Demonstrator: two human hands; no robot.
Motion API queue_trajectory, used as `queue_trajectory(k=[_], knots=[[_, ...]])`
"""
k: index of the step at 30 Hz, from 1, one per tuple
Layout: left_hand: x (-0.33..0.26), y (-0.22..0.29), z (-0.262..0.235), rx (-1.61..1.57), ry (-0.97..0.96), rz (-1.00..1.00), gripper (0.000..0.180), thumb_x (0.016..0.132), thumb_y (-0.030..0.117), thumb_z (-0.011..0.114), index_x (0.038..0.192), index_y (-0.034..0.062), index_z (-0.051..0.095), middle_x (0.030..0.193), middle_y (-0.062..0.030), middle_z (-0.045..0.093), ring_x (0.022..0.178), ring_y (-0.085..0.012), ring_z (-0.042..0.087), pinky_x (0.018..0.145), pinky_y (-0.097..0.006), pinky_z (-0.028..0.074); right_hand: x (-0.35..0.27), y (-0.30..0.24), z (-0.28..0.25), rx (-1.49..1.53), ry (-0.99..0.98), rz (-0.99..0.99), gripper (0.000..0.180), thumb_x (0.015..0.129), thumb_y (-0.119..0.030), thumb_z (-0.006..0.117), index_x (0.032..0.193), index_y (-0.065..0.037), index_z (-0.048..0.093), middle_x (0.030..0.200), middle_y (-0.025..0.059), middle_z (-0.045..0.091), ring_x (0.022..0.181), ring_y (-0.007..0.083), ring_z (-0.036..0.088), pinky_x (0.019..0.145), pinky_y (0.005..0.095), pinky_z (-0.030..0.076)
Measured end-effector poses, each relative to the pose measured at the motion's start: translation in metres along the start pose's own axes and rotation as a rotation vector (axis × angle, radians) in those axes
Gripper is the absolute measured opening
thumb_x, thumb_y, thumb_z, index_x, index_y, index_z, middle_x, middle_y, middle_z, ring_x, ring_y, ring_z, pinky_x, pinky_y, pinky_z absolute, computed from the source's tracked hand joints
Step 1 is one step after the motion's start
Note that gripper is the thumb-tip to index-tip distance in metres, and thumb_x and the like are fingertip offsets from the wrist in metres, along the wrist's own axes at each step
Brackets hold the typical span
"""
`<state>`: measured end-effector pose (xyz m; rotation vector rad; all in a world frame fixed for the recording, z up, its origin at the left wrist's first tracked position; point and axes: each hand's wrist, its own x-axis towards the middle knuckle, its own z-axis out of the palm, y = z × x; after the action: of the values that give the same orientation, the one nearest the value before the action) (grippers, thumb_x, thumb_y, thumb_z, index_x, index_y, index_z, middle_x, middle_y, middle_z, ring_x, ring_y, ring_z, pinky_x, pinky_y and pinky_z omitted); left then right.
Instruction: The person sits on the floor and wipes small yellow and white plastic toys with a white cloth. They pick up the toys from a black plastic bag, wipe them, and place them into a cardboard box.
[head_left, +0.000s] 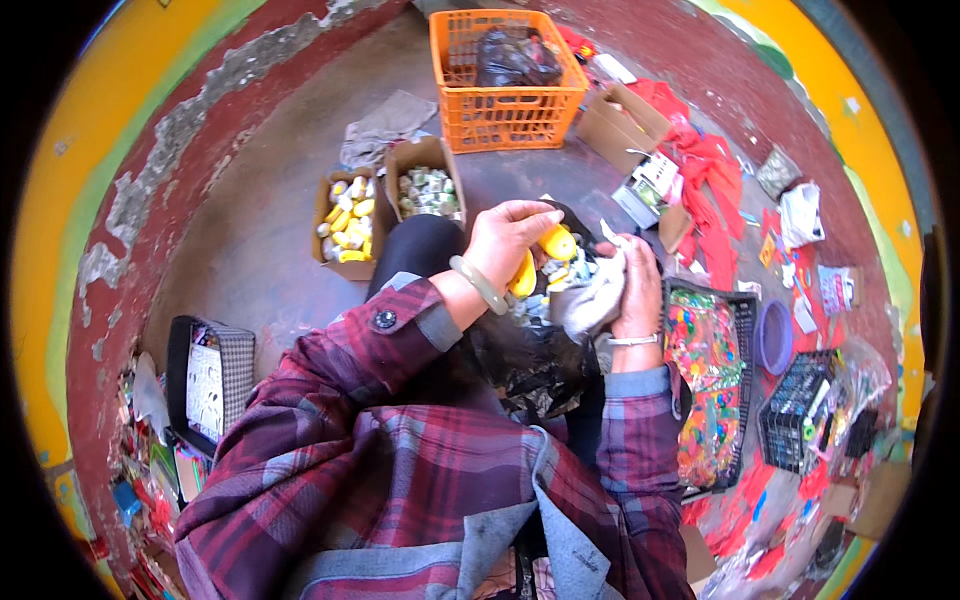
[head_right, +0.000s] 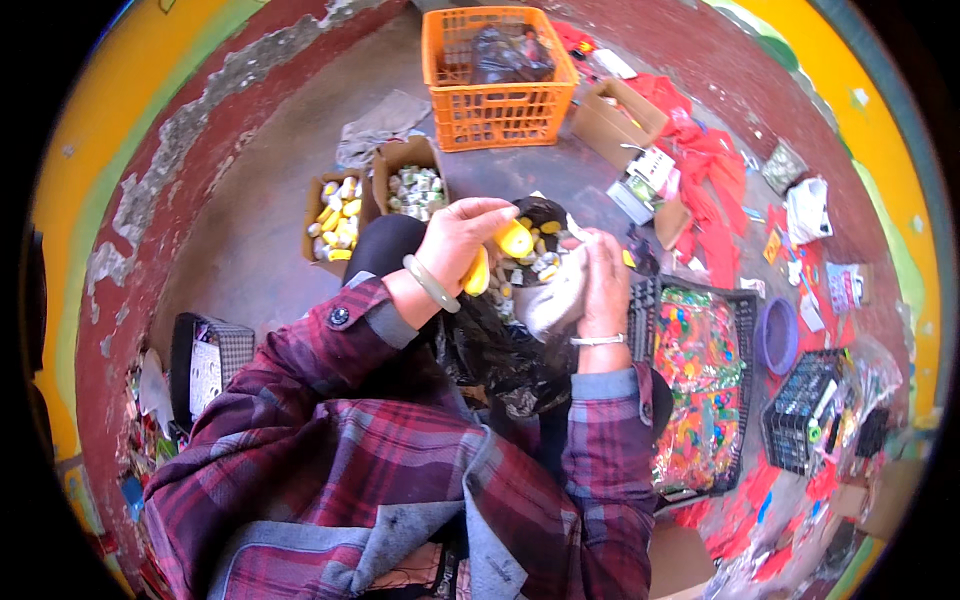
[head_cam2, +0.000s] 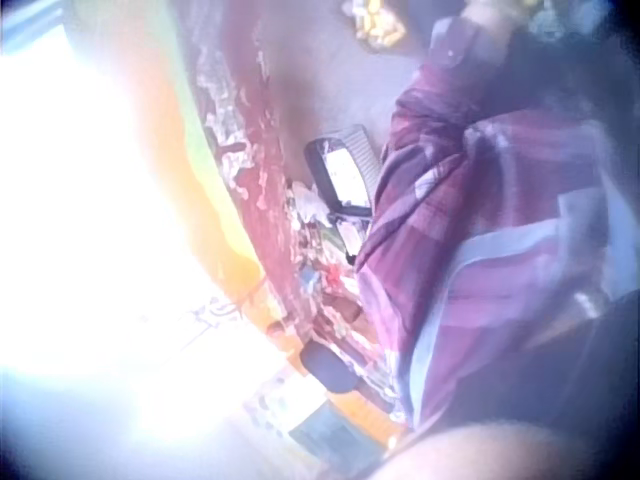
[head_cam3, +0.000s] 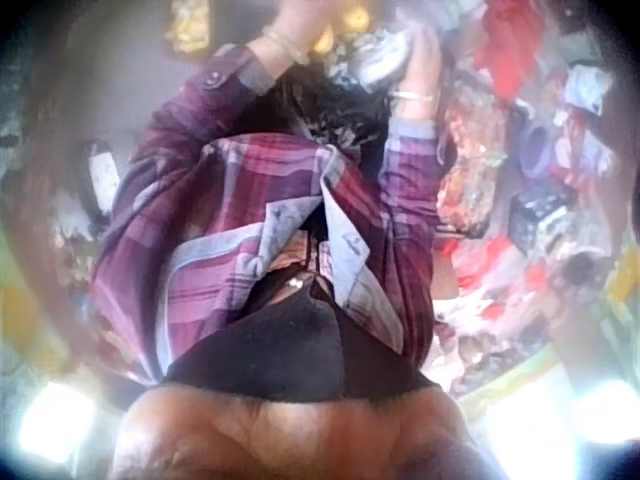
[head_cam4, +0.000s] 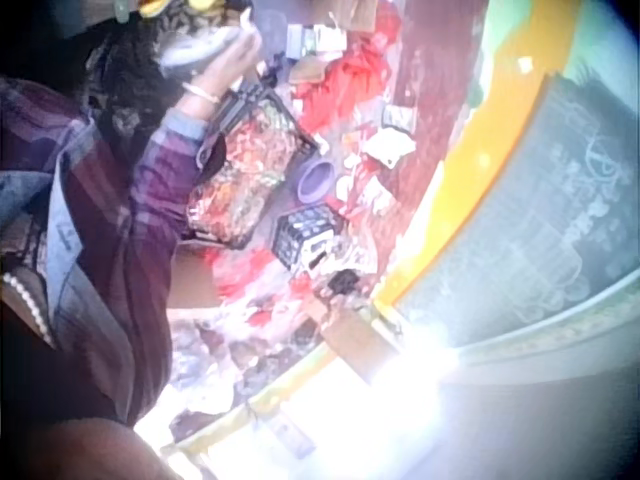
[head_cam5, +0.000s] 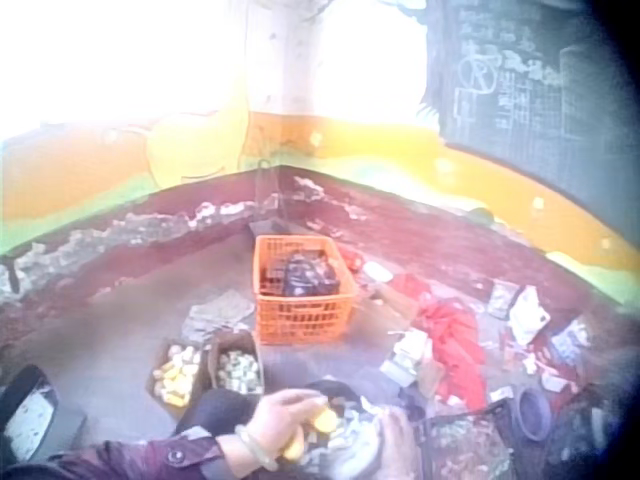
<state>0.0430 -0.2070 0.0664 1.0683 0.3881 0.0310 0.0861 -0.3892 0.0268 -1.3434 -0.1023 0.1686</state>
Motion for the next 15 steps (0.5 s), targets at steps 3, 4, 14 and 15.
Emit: queue_trajectory(k=[3,4,14,15], knots=[[0.014,-0.037,0.008,0.111,-0.065,0.042,0.022,0.085,0.017,0.060,0.098,-0.0003,0.062,0.083,-0.0057,0.063,0.063,-0.0096,0.056,0.056,-0.021,0.046,-0.004,-0.005,0.009,-0.154,-0.092,-0.015,0.028,0.088,-0.027,0.055,0.103,-0.003,0.054,0.095,0.0076,0.060,0.083,0.0136,0.055,0.073,0.0264,0.046],[0.018,-0.051,0.010,0.108,-0.102,0.061,0.024,0.087,0.018,0.058,0.101,-0.0011,0.061,0.087,-0.0050,0.063,0.073,-0.0098,0.057,0.065,-0.020,0.046,-0.001,0.013,0.002,-0.356,-0.103,-0.170,0.032,0.084,-0.025,0.061,0.106,-0.003,0.053,0.096,0.0065,0.060,0.086,0.0143,0.055,0.076,0.0266,0.045],[0.005,-0.029,0.001,0.140,-0.604,-0.012,0.043,0.084,0.002,0.055,0.125,0.0097,0.048,0.088,0.0018,0.059,0.059,-0.0044,0.050,0.053,-0.018,0.043,0.001,0.001,-0.004,0.103,-0.112,0.181,0.017,0.083,-0.014,0.060,0.093,0.000,0.057,0.083,0.0046,0.060,0.074,0.0096,0.057,0.065,0.0226,0.047],[0.004,-0.028,0.003,0.165,-0.612,0.007,0.042,0.083,0.002,0.056,0.124,0.0099,0.049,0.087,0.0023,0.059,0.060,-0.0041,0.050,0.053,-0.018,0.043,0.002,0.002,-0.006,0.154,-0.107,0.217,0.017,0.084,-0.014,0.059,0.094,0.000,0.057,0.083,0.0050,0.060,0.072,0.0104,0.058,0.064,0.0235,0.048]])
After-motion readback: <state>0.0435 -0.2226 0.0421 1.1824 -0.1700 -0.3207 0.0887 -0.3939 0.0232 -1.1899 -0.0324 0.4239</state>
